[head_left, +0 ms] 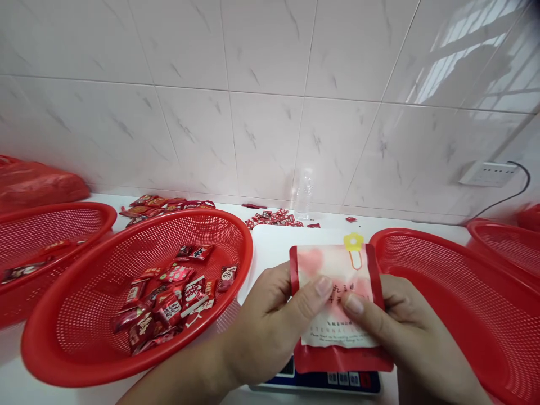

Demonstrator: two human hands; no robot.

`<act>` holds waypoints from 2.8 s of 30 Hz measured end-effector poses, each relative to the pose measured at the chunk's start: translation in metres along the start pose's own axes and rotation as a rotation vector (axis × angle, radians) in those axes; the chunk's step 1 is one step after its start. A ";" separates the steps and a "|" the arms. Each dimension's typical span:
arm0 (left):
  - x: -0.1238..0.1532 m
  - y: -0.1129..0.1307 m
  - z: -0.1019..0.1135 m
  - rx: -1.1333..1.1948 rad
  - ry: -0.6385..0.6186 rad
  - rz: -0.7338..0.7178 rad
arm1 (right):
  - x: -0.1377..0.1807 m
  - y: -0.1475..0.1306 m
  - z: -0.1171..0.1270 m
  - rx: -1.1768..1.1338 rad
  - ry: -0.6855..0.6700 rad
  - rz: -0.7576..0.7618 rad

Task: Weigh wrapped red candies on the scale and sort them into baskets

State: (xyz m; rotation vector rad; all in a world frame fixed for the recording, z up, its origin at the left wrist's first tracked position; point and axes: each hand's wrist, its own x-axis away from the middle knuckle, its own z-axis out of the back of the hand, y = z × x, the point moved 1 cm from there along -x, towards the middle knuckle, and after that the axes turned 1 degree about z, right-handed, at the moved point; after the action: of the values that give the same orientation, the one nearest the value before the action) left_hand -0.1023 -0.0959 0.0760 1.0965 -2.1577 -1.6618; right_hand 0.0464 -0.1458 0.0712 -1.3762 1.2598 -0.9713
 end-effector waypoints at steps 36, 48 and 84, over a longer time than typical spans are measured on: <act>-0.002 -0.001 0.007 -0.359 0.191 -0.137 | -0.003 0.002 0.001 0.334 0.159 0.284; -0.001 -0.012 -0.002 0.058 0.082 -0.081 | -0.007 0.005 0.006 0.111 0.207 0.239; -0.019 -0.020 0.011 -0.268 0.066 0.160 | -0.026 0.003 0.024 -0.110 0.043 0.400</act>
State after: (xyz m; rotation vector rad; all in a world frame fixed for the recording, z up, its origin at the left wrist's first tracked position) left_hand -0.0866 -0.0773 0.0598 0.8666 -1.8607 -1.7509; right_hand 0.0659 -0.1165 0.0654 -1.1282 1.5666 -0.6648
